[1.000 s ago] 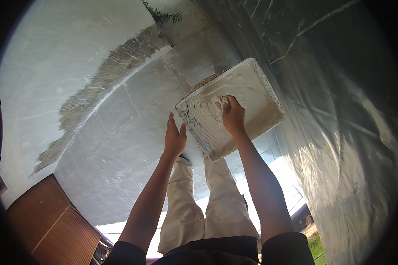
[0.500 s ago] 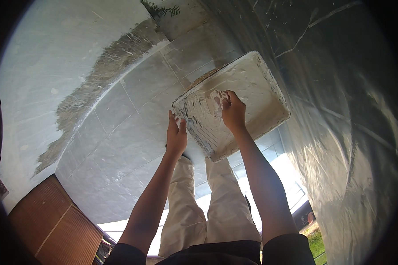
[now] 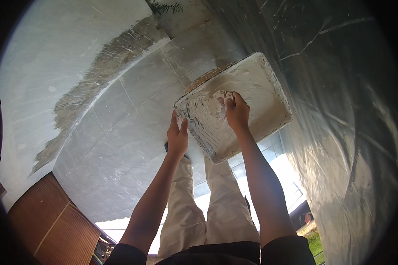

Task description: The person applies wall putty to a building wall using a putty knife.

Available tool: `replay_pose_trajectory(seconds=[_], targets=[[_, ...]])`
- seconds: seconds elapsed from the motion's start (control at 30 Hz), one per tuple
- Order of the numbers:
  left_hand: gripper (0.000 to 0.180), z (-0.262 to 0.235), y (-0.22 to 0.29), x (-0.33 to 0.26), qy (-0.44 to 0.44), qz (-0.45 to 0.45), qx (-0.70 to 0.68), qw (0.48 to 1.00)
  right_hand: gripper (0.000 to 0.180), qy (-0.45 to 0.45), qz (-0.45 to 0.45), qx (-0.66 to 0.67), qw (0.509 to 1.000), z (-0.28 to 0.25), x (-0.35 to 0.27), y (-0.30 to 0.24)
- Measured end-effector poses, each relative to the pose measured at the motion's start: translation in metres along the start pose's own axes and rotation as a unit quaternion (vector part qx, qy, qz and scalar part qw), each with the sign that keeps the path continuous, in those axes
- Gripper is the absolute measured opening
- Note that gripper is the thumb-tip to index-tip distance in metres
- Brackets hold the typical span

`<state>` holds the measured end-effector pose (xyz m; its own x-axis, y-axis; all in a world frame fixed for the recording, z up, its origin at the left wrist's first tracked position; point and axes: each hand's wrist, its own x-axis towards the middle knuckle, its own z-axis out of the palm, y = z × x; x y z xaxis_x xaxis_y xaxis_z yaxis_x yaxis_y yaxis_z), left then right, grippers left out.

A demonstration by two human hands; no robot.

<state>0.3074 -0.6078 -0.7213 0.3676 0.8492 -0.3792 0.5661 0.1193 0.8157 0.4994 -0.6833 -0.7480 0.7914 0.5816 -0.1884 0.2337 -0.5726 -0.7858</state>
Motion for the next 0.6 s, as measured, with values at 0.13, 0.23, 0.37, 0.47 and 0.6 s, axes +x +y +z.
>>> replay_pose_trajectory(seconds=[0.13, 0.23, 0.37, 0.47, 0.6], targets=[[0.064, -0.002, 0.002, -0.001, -0.003, -0.01, -0.012, 1.0, 0.032, -0.02, 0.033, 0.016, 0.999, 0.0, -0.004, -0.014], [0.064, 0.0, 0.002, -0.002, 0.007, 0.002, -0.025, 1.0, 0.032, -0.013, 0.037, 0.031, 0.999, 0.006, -0.003, -0.005], [0.063, 0.001, 0.004, -0.002, 0.009, 0.007, -0.019, 1.0, 0.032, -0.015, 0.046, 0.058, 0.997, 0.014, -0.003, 0.002], [0.064, -0.001, 0.0, -0.003, 0.01, 0.013, -0.012, 1.0, 0.033, -0.049, 0.051, 0.059, 0.996, 0.03, -0.012, -0.011], [0.066, -0.005, 0.005, -0.002, -0.06, -0.035, -0.018, 0.997, 0.031, -0.049, 0.023, 0.079, 0.995, 0.034, -0.02, -0.003]])
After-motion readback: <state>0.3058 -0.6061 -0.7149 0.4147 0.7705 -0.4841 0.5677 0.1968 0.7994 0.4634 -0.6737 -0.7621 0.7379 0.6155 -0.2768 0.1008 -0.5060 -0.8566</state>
